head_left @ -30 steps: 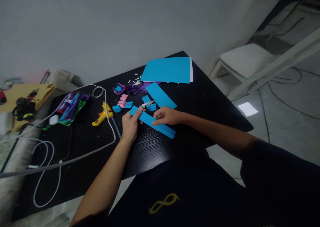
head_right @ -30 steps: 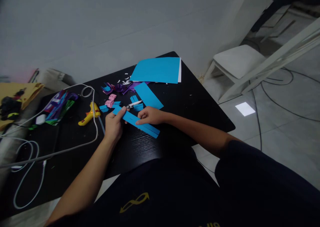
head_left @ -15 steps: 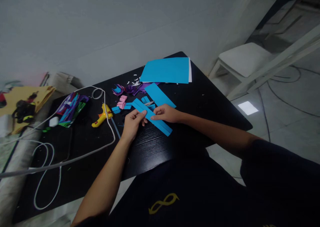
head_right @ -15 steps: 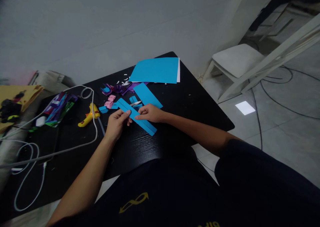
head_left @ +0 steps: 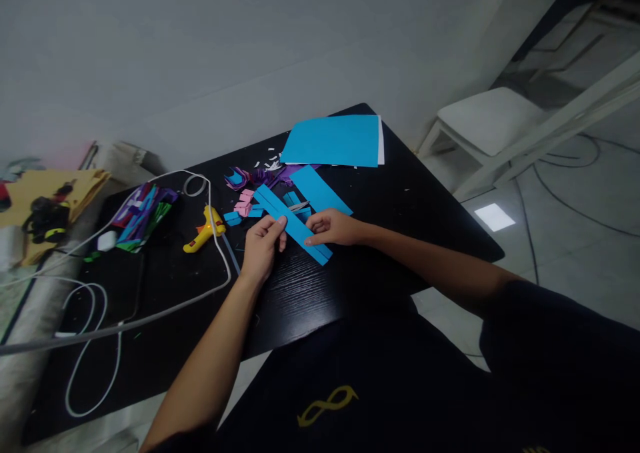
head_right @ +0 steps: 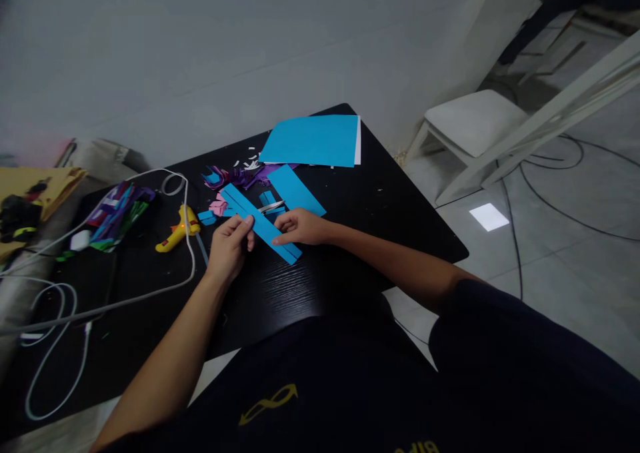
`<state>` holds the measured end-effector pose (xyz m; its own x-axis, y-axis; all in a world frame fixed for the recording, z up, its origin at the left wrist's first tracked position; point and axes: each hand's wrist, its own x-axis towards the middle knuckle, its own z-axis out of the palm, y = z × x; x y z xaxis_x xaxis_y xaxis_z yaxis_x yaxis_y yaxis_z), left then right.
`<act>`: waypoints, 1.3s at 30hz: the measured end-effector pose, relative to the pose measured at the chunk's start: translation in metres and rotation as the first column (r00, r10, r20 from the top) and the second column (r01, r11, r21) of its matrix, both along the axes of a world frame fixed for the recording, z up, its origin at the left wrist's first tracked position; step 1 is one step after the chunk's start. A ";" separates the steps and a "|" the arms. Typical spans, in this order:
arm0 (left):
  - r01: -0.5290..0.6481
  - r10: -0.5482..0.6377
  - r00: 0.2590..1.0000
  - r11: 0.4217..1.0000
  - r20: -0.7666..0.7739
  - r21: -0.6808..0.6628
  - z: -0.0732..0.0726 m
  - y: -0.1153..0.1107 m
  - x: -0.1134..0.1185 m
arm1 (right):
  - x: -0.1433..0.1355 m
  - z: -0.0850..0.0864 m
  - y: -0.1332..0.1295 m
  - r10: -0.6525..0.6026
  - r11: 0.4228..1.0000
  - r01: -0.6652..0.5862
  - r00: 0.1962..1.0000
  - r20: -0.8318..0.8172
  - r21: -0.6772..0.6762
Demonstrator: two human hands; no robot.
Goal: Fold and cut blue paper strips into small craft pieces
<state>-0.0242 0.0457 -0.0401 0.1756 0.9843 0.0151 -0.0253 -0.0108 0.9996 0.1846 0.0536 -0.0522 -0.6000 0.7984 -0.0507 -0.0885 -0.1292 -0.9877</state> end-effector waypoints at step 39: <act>0.339 -0.242 0.892 0.917 -0.383 0.211 0.000 -0.007 0.002 | 0.008 -0.005 0.013 -0.477 0.879 0.477 0.877 -0.056 -0.019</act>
<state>-0.0227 0.0383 -0.0398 0.4950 0.8552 0.1536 0.2739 -0.3213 0.9065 0.1925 0.0666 -0.0571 -0.1480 0.9885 -0.0320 -0.1965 -0.0611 -0.9786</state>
